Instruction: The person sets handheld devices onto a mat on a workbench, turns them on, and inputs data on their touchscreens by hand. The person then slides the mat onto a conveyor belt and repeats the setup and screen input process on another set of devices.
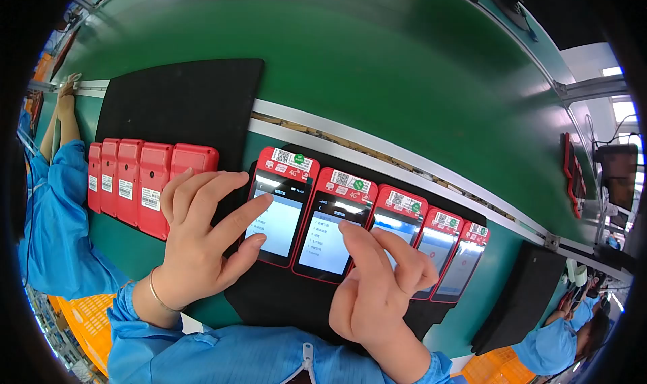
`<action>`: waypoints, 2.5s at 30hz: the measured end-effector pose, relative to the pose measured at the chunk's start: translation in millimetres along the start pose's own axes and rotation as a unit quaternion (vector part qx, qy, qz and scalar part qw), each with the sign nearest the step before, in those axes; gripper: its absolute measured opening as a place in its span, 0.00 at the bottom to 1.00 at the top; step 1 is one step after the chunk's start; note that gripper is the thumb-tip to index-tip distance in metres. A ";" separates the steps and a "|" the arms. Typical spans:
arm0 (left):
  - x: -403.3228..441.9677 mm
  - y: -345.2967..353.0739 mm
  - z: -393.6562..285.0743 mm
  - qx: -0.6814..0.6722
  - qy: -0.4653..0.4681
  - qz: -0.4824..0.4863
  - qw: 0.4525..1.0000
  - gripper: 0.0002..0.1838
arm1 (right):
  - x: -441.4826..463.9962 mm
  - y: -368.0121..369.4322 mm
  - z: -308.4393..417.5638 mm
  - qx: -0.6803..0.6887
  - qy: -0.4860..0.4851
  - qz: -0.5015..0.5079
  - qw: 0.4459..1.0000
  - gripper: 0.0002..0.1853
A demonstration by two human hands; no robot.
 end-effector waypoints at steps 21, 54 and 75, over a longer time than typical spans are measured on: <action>18.7 13.7 -84.6 -0.057 0.027 0.006 0.998 0.26 | -52.9 -51.8 -84.5 -0.027 0.048 -0.089 0.995 0.26; 30.5 18.8 -99.9 0.019 0.009 -0.009 1.000 0.22 | -61.2 -55.4 -97.5 -0.014 0.035 -0.073 0.997 0.26; -4.5 31.2 -120.2 0.020 0.081 0.005 0.996 0.19 | -108.7 -57.0 -130.4 0.053 0.042 -0.162 0.985 0.22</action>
Point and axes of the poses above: each hand's wrist, its own x-axis towards the middle knuckle, its own y-axis out of the palm, z = x × y, the point moved 9 cm from there along x, towards the middle knuckle, and after that the axes turned 15 degrees about z, right-handed, at the moved point
